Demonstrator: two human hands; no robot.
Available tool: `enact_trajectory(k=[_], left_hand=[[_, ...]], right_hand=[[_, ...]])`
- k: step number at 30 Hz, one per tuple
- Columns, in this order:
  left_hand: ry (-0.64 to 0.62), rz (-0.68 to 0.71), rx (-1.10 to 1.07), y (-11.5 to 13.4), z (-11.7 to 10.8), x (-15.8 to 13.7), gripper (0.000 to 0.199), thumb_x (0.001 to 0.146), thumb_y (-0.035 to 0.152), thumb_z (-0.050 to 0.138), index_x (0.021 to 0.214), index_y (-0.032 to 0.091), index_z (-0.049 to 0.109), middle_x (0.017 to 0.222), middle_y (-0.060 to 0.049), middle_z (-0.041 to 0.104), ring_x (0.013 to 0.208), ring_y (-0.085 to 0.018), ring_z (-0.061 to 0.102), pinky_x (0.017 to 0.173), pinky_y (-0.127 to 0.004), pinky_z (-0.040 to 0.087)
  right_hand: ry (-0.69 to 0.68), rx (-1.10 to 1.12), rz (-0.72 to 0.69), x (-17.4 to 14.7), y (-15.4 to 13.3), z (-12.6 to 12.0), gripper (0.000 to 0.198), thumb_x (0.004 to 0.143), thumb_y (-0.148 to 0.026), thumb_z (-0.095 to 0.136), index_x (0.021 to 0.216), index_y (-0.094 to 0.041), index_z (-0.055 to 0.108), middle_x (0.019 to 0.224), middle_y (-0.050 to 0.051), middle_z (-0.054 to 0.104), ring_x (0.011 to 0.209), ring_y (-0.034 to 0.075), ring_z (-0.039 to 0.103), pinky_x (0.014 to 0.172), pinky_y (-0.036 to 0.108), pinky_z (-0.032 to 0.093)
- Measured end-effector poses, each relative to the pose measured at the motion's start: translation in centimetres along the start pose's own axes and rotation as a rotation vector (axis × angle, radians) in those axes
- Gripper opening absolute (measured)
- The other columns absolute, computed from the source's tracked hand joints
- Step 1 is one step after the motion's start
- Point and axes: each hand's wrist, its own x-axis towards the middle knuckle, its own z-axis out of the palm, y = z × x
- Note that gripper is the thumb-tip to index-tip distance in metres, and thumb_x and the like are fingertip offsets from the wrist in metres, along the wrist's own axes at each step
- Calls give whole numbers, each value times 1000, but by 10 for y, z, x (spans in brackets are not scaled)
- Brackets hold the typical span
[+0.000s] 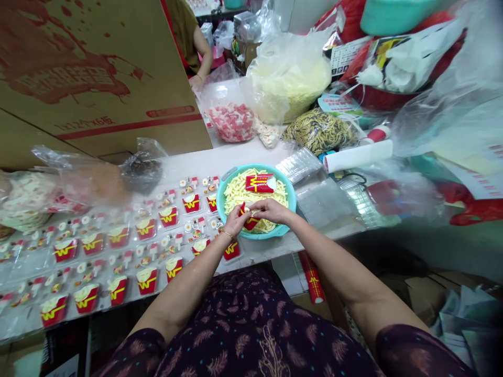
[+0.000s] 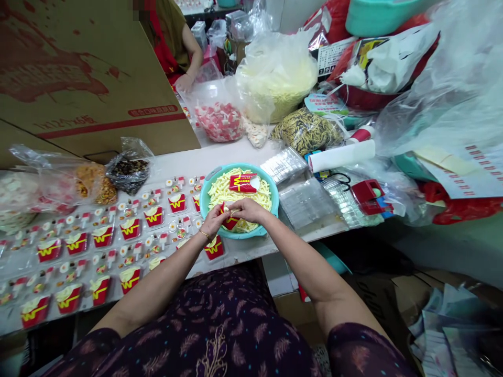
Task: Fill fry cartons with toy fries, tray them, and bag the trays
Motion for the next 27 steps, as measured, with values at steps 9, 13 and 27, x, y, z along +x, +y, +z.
enact_trajectory(k=[9,13,27], left_hand=[[123,-59,-163,3,-4,5,41,56,30,70,91,14,58,87,-2,65,82,-17,59,80,-35,46],[55,-85,-275,14,-1,-3,44,55,31,72,93,14,57,91,-3,65,85,-17,59,84,-35,44],[242,91,265,20,-33,-36,19,70,27,56,85,16,58,83,-3,63,81,-17,55,79,-33,44]], right_hand=[[317,-19,2,-7,15,1,23,71,-11,56,90,-17,66,88,5,65,71,12,58,68,25,45],[269,-108,-35,-3,17,7,16,68,-9,59,80,-16,68,76,4,64,69,13,57,67,26,44],[49,-13,-38,25,-44,44,25,77,-28,46,68,-15,66,65,3,62,62,13,54,59,24,39]])
